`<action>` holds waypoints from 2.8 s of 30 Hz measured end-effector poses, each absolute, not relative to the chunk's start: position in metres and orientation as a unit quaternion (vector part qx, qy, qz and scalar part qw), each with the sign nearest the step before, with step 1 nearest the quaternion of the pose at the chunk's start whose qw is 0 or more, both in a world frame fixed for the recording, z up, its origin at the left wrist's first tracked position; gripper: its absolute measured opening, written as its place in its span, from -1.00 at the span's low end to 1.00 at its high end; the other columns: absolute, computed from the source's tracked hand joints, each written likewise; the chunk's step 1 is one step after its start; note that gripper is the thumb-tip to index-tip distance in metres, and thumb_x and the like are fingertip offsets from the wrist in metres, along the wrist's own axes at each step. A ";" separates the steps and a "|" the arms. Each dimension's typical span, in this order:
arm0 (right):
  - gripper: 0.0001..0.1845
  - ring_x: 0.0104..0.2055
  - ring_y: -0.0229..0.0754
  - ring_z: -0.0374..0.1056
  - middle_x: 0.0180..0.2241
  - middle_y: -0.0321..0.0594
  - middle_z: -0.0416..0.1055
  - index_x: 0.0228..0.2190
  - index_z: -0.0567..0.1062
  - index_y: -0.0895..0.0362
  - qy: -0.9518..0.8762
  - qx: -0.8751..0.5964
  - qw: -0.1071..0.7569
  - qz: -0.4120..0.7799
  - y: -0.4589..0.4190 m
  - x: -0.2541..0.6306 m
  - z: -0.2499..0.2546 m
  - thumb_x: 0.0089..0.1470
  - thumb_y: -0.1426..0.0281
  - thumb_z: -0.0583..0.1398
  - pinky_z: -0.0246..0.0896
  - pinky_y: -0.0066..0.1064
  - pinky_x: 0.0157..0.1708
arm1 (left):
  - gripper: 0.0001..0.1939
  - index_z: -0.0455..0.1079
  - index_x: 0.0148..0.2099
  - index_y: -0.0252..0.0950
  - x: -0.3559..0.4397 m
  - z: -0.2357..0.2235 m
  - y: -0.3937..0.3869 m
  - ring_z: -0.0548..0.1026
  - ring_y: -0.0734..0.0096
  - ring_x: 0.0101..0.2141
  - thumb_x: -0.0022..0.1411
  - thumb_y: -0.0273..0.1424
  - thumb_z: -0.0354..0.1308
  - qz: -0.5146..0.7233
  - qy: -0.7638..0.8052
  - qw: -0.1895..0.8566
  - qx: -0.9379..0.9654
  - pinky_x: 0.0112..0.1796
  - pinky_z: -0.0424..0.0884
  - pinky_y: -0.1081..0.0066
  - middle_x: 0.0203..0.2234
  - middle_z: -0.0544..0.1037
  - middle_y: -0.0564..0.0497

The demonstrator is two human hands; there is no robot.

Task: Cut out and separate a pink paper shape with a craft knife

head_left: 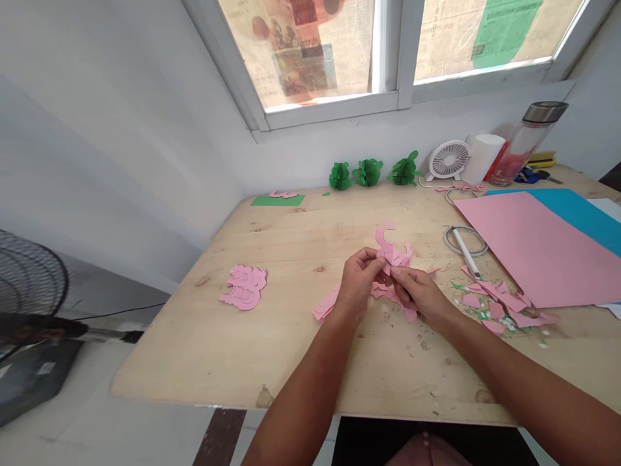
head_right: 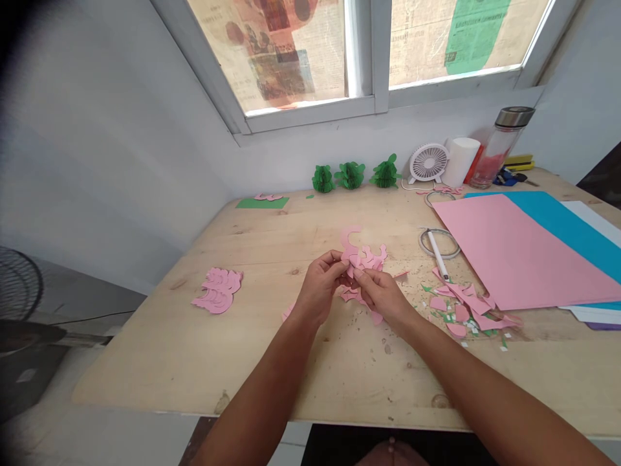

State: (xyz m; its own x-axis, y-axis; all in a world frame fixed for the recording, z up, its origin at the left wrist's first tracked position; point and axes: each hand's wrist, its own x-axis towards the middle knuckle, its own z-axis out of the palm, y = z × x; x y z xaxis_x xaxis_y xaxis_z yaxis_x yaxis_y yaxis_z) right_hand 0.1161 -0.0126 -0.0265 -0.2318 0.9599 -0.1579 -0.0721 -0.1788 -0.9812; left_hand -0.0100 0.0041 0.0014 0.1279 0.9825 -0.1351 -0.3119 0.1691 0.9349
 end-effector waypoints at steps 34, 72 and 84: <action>-0.57 -0.74 -0.42 -0.17 -0.78 -0.46 0.00 -0.65 0.22 0.13 -0.475 -0.452 0.417 0.629 -0.012 0.116 -0.027 -0.01 0.07 0.11 -0.35 -0.53 -0.76 | -0.87 0.27 -0.46 -0.33 -0.009 0.001 0.002 0.31 0.60 -0.66 -0.06 -0.39 0.16 0.517 0.415 0.635 0.396 -0.53 0.27 0.50 -0.67 0.34 0.13; -0.55 -0.74 -0.42 -0.16 -0.80 -0.46 -0.01 -0.67 0.21 0.13 -0.482 -0.462 0.416 0.617 -0.012 0.116 -0.025 -0.01 0.06 0.10 -0.33 -0.52 -0.76 | -0.88 0.28 -0.45 -0.33 -0.010 -0.001 0.003 0.30 0.59 -0.65 -0.05 -0.40 0.15 0.512 0.413 0.639 0.398 -0.52 0.27 0.49 -0.67 0.34 0.12; -0.54 -0.75 -0.40 -0.16 -0.81 -0.45 -0.01 -0.67 0.22 0.13 -0.485 -0.462 0.419 0.613 -0.013 0.115 -0.026 -0.02 0.04 0.09 -0.33 -0.51 -0.76 | -0.86 0.27 -0.46 -0.33 -0.010 -0.001 0.004 0.30 0.60 -0.65 -0.06 -0.38 0.17 0.511 0.412 0.643 0.394 -0.52 0.29 0.49 -0.67 0.34 0.13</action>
State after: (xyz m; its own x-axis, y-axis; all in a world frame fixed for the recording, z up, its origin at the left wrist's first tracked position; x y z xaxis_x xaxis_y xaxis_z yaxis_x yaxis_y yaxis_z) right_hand 0.1155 -0.0127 -0.0262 -0.2219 0.9621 -0.1588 -0.0658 -0.1773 -0.9820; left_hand -0.0101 0.0036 -0.0007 0.1372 0.9823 -0.1278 -0.3330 0.1673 0.9280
